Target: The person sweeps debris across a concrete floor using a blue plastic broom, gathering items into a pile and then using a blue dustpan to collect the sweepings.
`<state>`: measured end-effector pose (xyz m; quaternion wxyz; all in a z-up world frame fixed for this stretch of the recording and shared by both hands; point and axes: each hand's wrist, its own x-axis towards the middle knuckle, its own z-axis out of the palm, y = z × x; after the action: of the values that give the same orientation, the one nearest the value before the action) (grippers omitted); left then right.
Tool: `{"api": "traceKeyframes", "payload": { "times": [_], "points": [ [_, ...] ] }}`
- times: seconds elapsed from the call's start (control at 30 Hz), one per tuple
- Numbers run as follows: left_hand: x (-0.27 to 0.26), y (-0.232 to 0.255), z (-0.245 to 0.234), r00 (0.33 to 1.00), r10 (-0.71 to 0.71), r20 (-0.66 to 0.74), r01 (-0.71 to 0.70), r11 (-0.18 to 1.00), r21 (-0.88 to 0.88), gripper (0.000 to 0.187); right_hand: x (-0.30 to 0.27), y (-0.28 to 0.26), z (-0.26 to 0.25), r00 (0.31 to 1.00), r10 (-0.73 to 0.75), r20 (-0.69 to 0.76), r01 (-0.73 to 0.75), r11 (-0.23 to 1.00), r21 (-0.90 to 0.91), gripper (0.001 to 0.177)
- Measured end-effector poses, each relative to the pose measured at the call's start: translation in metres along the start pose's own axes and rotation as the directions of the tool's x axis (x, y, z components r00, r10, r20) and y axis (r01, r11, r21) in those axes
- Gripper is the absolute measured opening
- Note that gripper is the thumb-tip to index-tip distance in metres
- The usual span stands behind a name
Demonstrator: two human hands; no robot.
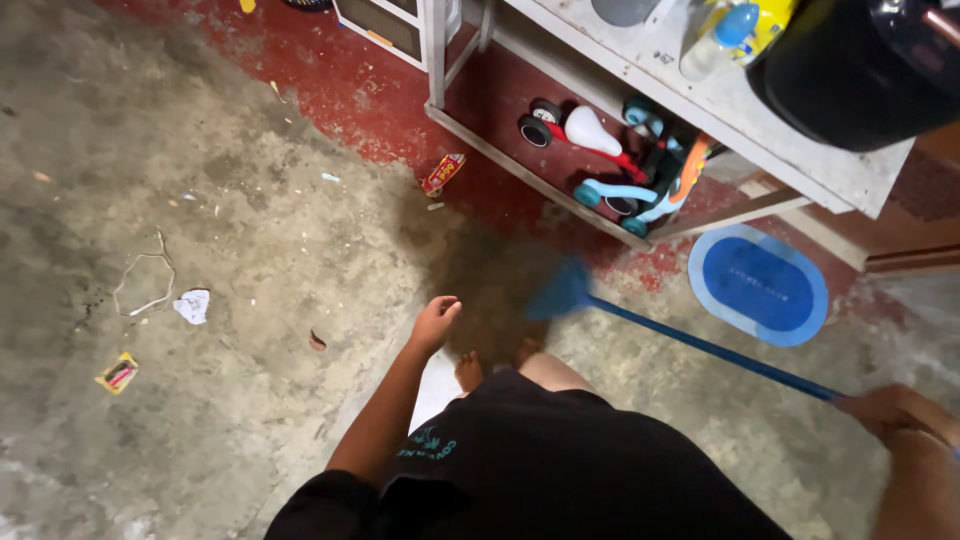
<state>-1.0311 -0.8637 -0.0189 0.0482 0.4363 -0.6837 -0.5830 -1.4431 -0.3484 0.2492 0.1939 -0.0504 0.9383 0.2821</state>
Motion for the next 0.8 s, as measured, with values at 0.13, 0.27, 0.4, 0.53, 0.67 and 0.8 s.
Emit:
{"api": "traceKeyframes", "payload": {
  "times": [0.13, 0.27, 0.4, 0.53, 0.67, 0.8],
  "points": [
    [0.012, 0.006, 0.005, 0.998, -0.049, 0.033, 0.052, 0.995, -0.083, 0.044, 0.007, 0.005, -0.026, 0.99, 0.141, 0.003, -0.14, 0.985, -0.097, 0.038],
    [0.016, 0.006, -0.015, 0.999, -0.036, 0.005, 0.036, 0.999, 0.024, 0.043, 0.042, -0.078, -0.03, 0.994, 0.11, 0.007, -0.109, 0.992, -0.069, 0.039],
    [0.02, 0.005, -0.06, 0.985, -0.17, -0.035, 0.17, 0.985, 0.01, 0.045, 0.087, -0.203, -0.052, 0.999, -0.048, -0.019, 0.048, 0.999, -0.009, 0.044],
    [0.018, 0.005, -0.104, 0.962, -0.193, -0.191, 0.175, 0.978, -0.11, 0.044, 0.109, -0.365, -0.106, 0.942, -0.314, -0.117, 0.31, 0.949, -0.056, 0.038],
    [0.008, 0.008, -0.118, 0.924, -0.24, -0.297, 0.198, 0.967, -0.163, 0.046, 0.069, -0.529, -0.178, 0.82, -0.537, -0.199, 0.536, 0.842, -0.063, 0.033],
    [-0.008, 0.01, -0.125, 0.899, -0.299, -0.32, 0.254, 0.951, -0.174, 0.046, 0.032, -0.601, -0.209, 0.768, -0.62, -0.161, 0.615, 0.784, -0.085, 0.029]
  ]
}}
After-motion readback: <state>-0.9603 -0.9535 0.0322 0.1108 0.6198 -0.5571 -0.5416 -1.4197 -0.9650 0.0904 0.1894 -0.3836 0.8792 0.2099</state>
